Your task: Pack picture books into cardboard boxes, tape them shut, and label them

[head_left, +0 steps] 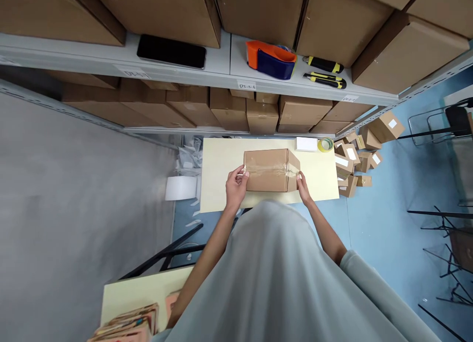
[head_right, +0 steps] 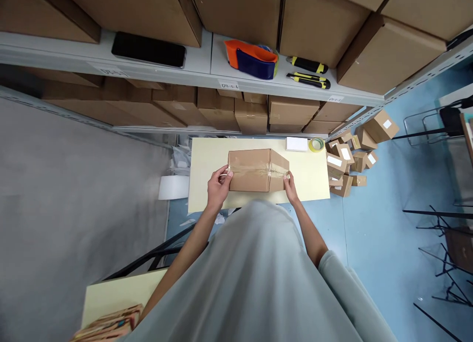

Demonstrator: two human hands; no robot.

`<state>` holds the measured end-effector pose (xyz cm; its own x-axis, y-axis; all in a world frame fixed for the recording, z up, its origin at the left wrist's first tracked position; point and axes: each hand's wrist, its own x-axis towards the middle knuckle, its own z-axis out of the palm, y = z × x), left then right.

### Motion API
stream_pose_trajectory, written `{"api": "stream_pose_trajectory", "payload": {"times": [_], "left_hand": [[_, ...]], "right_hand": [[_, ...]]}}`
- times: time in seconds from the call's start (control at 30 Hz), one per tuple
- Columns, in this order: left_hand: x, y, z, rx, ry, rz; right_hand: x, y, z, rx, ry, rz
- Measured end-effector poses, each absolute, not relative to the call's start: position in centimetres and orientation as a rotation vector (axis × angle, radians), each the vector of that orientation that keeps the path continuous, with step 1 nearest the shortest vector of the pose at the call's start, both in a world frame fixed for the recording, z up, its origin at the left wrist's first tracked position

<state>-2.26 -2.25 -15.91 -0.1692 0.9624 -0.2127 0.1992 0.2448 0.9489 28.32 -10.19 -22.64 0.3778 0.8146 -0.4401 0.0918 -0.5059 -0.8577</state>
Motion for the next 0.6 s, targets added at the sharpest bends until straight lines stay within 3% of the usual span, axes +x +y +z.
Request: {"api": "stream_pose_trajectory", "payload": {"times": [0.2, 0.6], "left_hand": [[-3.8, -3.7, -15.5, 1.291, 1.600, 1.000], [-4.6, -6.4, -19.2, 1.164, 1.399, 0.702]], "right_hand": [[27.7, -10.1, -20.5, -1.827, -0.739, 1.228], [26.3, -12.8, -14.3, -2.038, -0.823, 0.795]]}}
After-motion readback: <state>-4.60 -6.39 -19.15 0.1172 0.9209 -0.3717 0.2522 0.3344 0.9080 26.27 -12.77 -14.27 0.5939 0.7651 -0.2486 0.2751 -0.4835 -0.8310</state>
